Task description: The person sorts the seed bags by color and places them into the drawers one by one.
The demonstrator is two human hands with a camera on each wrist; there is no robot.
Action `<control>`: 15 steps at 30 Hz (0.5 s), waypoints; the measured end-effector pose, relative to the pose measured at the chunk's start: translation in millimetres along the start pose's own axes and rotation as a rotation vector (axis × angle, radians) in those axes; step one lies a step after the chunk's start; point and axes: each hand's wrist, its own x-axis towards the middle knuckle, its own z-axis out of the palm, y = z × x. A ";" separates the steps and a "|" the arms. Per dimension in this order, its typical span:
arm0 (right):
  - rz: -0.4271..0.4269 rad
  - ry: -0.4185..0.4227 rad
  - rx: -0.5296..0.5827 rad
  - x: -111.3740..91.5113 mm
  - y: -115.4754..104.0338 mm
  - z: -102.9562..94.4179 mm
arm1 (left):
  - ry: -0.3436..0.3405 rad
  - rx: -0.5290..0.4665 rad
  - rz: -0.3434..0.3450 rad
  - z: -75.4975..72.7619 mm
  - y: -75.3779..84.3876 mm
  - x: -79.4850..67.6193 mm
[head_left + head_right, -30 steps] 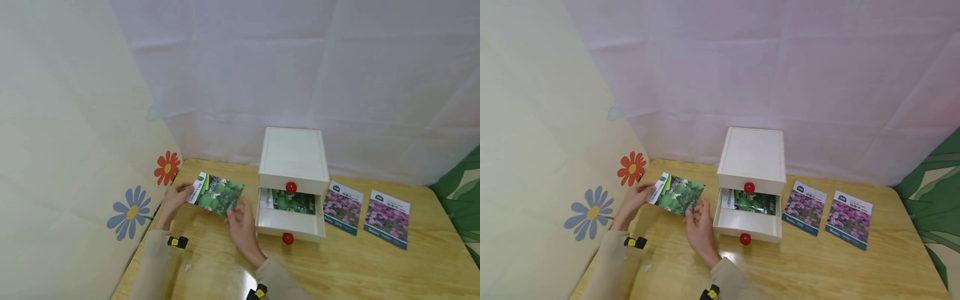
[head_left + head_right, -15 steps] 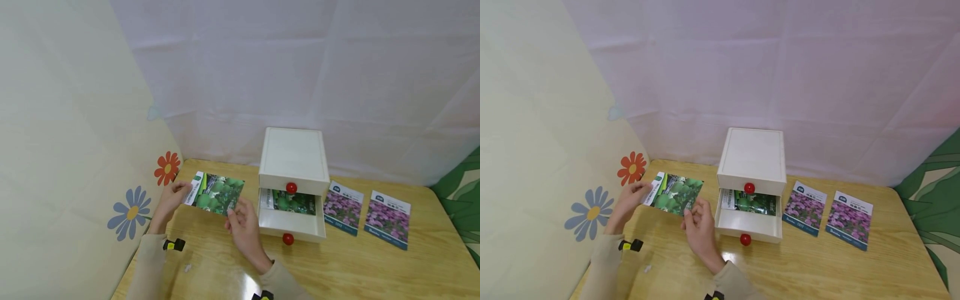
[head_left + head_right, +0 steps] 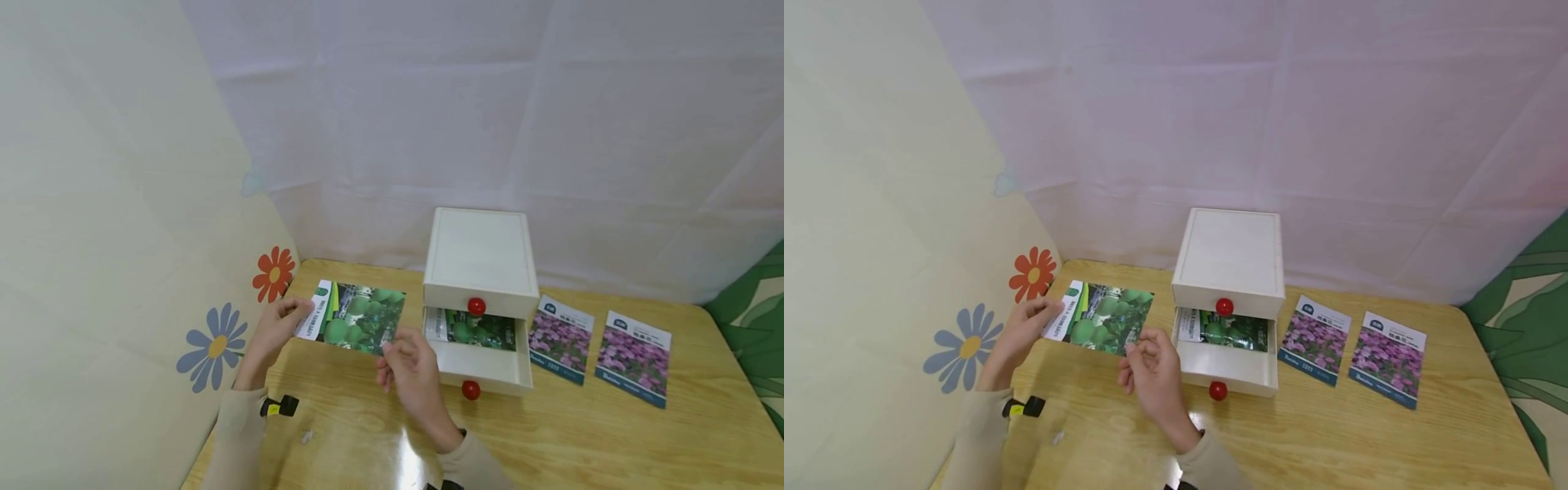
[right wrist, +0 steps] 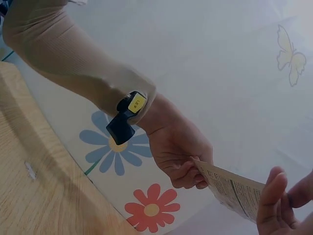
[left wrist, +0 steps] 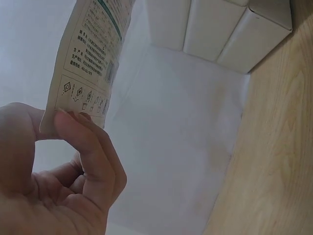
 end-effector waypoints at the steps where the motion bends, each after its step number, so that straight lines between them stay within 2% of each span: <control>1: -0.002 0.000 -0.006 -0.4 -0.5 -1.6 | -0.005 0.001 0.005 0.3 0.7 -1.3; 9: -0.006 -0.008 -0.016 -4.9 -7.2 -14.8 | -0.030 0.049 0.036 5.4 6.4 -9.3; 15: -0.009 -0.013 -0.019 -9.0 -12.6 -26.2 | -0.060 0.049 0.056 12.2 12.8 -14.1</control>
